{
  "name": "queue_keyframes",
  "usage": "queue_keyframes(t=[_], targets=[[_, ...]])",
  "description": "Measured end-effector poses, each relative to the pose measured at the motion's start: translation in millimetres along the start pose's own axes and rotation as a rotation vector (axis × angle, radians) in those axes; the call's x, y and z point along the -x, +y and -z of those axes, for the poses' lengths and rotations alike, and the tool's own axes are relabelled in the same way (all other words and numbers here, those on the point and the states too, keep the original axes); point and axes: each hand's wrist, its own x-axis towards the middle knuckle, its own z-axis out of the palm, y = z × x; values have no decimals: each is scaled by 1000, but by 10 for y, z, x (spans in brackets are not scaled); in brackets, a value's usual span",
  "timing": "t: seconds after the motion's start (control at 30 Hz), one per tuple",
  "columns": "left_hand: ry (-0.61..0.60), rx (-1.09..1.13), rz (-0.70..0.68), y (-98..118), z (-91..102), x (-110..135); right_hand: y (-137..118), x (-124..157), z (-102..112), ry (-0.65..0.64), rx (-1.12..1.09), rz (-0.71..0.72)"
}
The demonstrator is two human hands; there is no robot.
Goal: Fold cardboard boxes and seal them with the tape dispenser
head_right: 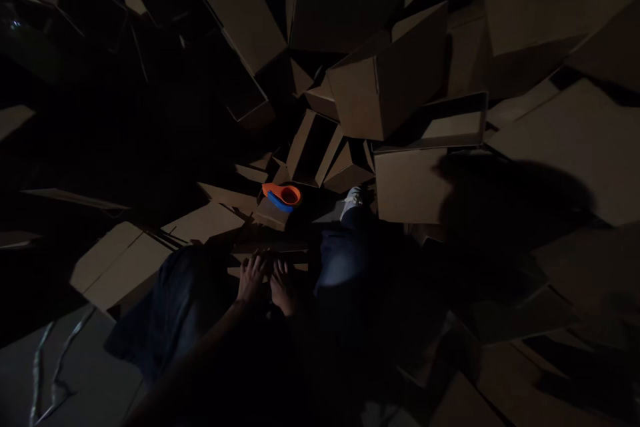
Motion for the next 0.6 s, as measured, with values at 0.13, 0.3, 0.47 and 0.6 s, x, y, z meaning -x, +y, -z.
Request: queue_keyframes(t=[0.13, 0.3, 0.47, 0.6], targets=[[52, 10, 1, 9, -30, 2, -39, -61, 110, 105, -222, -181], [19, 52, 4, -7, -5, -1, -26, -79, 340, 295, -331, -225], [-59, 61, 48, 17, -12, -8, 39, -61, 203, 160, -218, -218], [-34, 76, 60, 46, -30, 10, 33, -75, 175, 73, -109, -247]])
